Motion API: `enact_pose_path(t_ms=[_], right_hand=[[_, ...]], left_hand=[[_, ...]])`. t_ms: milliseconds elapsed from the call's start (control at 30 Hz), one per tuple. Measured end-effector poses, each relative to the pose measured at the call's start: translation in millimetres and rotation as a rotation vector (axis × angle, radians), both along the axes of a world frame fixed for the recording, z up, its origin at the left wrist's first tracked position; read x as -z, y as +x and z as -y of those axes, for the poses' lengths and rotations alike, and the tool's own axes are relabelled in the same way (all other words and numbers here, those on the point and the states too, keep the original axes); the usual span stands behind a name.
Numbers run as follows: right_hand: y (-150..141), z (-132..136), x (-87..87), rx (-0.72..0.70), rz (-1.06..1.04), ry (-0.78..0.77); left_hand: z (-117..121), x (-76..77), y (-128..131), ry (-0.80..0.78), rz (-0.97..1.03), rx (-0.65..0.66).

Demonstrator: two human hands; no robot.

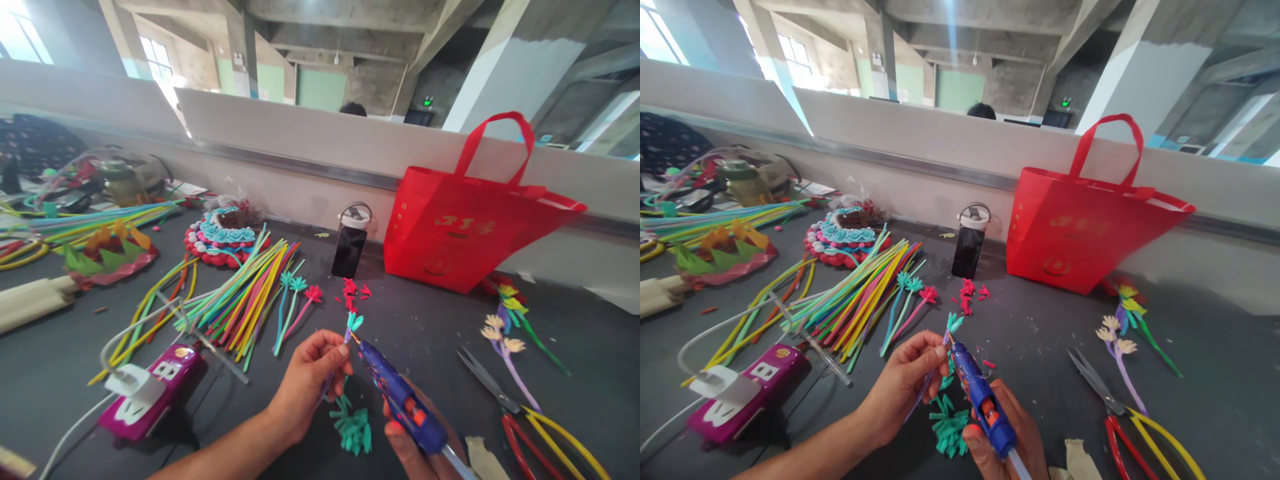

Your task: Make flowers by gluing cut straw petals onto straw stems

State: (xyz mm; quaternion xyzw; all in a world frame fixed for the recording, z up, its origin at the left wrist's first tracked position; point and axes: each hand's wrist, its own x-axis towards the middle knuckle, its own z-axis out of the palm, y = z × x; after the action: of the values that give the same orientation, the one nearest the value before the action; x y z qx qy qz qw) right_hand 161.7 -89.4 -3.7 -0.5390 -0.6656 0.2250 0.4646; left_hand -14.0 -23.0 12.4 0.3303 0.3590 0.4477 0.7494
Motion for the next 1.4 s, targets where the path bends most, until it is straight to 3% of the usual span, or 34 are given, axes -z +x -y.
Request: enact_pose_path(t_ms=[700,1400], right_hand=[[7,1,1.2,0.012,0.073,0.044],[18,6,26.5,0.075,0.235,0.014]], left_hand=[[-1,2.3,0,0.014,0.040,0.001],[-3,-3.9,-2,-0.013,0.037,-0.005]])
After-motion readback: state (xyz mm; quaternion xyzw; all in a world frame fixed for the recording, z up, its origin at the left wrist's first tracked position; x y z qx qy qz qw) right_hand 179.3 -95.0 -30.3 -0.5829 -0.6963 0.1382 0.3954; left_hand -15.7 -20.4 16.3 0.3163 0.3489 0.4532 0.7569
